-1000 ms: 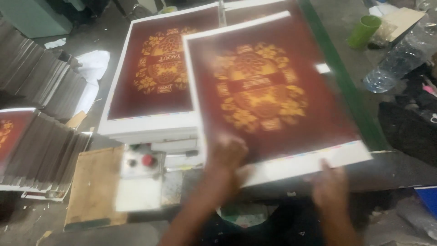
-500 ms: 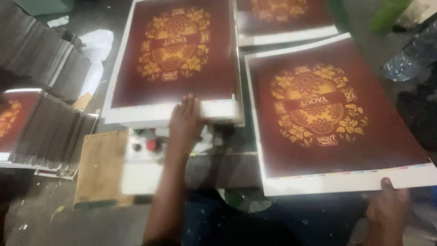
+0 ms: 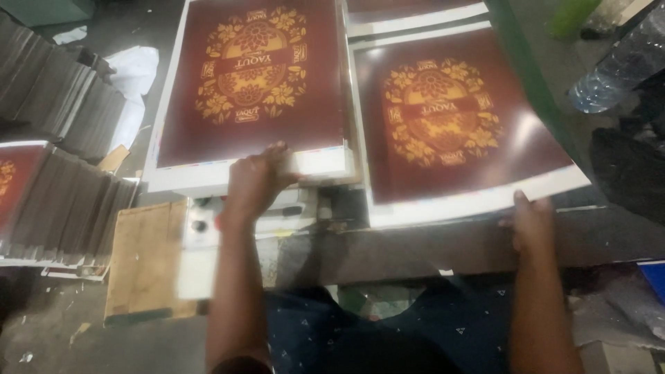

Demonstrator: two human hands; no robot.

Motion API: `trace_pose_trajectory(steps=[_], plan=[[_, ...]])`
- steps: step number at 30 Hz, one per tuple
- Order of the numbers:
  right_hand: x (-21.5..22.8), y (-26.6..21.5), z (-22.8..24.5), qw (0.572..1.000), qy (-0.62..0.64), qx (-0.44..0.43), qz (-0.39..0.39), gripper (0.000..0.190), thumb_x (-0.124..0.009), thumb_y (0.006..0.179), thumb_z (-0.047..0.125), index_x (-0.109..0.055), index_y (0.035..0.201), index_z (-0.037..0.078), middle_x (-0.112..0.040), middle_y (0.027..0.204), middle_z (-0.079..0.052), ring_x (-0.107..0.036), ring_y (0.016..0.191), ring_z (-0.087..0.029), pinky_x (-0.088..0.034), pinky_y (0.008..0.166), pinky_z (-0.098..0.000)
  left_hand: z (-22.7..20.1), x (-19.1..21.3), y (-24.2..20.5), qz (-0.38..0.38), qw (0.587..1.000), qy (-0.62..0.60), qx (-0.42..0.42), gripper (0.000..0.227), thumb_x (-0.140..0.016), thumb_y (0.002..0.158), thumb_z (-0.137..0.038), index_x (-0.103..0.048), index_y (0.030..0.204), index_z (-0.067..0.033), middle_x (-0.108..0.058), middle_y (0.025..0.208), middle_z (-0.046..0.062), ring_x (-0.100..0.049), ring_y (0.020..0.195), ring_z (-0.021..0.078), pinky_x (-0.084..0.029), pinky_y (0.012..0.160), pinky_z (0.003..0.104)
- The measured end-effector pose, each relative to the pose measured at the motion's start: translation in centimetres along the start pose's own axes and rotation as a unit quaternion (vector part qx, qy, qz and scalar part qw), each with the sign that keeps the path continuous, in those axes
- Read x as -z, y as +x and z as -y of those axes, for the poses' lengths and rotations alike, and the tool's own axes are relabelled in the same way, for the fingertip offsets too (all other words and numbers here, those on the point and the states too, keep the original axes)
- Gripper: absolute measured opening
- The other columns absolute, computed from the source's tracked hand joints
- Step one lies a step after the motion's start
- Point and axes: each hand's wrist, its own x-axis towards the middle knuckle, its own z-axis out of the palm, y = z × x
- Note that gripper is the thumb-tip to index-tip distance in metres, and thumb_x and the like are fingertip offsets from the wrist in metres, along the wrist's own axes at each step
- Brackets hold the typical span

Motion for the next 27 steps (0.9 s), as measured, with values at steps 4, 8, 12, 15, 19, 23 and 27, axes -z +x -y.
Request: trace_pose_trajectory(steps=[4,8,12,15,19,23,27], plan=[[-1.8,3.3,1.3,0.998,0.034,0.032,0.048,0.043,-0.05,0.107,0.025,-0.045,0.139,-0.004,-0.068,0.116,-0.021,-0.073,0.091,-0.027,-0.056,0.065,-0.0342,-0.2,0.7,-0.3,-0.002,0.999,-0.049,0.017,0.056,-0.077,0.084,-0.044,-0.066,0.13,-0.0138,-0.066,0.137,0.007,-0.076,0.094,0.0215,-0.061,0.085,0.038],[-2.6,4.4,1.2,0.995,0.038,0.044,0.082,0.051,-0.05,0.111,0.031,-0.039,0.146,-0.005,-0.067,0.121,-0.023,-0.073,0.096,-0.028,-0.058,0.068,-0.0349,0.3,-0.1,-0.6,-0.069,0.992,-0.103,-0.007,0.032,-0.07,0.097,-0.031,-0.07,0.124,-0.014,-0.072,0.122,0.012,-0.076,0.088,0.0248,-0.06,0.078,0.04],[-2.4,2.4,-0.9,0.991,0.064,0.057,0.099,0.069,-0.049,0.105,0.023,-0.017,0.162,0.003,-0.07,0.122,-0.023,-0.072,0.095,-0.028,-0.056,0.068,-0.0365,1.7,-1.6,-0.6,-0.184,0.955,-0.229,0.04,0.015,-0.062,0.106,-0.016,-0.07,0.116,-0.0075,-0.073,0.089,0.018,-0.07,0.074,0.0297,-0.055,0.066,0.044],[-3.7,-5.3,1.2,0.996,0.017,-0.011,0.09,0.063,-0.051,0.103,0.021,-0.032,0.161,0.008,-0.073,0.119,-0.018,-0.073,0.096,-0.026,-0.057,0.072,-0.0345,0.9,-0.8,0.0,-0.336,0.919,-0.206,-0.002,0.01,-0.065,0.106,-0.012,-0.069,0.105,-0.003,-0.071,0.087,0.018,-0.07,0.072,0.0308,-0.055,0.064,0.044],[-5.9,-9.3,-0.9,0.982,-0.001,0.036,0.188,0.058,-0.053,0.101,0.021,-0.044,0.157,0.008,-0.076,0.114,-0.018,-0.072,0.09,-0.026,-0.057,0.069,-0.0372,-4.2,-0.3,0.0,-0.434,0.89,-0.108,-0.086,0.006,-0.068,0.101,-0.008,-0.071,0.103,-0.003,-0.073,0.09,0.016,-0.072,0.074,0.031,-0.056,0.063,0.043],[-8.6,-13.5,-0.2,0.931,0.12,0.045,0.342,0.053,-0.054,0.096,0.027,-0.053,0.146,0.008,-0.077,0.107,-0.012,-0.073,0.087,-0.02,-0.058,0.068,-0.0347,-12.8,-1.9,-2.9,-0.386,0.877,-0.146,-0.248,0.011,-0.07,0.087,-0.003,-0.069,0.098,-0.0041,-0.073,0.105,0.018,-0.073,0.089,0.0289,-0.059,0.072,0.041],[-9.4,-12.6,-3.7,0.835,0.364,0.029,0.413,0.041,-0.055,0.098,0.032,-0.058,0.129,0.006,-0.071,0.105,-0.008,-0.071,0.089,-0.017,-0.06,0.069,-0.0312,-17.8,-4.4,-6.0,-0.159,0.936,-0.165,-0.267,0.014,-0.077,0.087,-0.016,-0.068,0.09,-0.0065,-0.071,0.099,0.014,-0.07,0.094,0.0315,-0.056,0.085,0.045]])
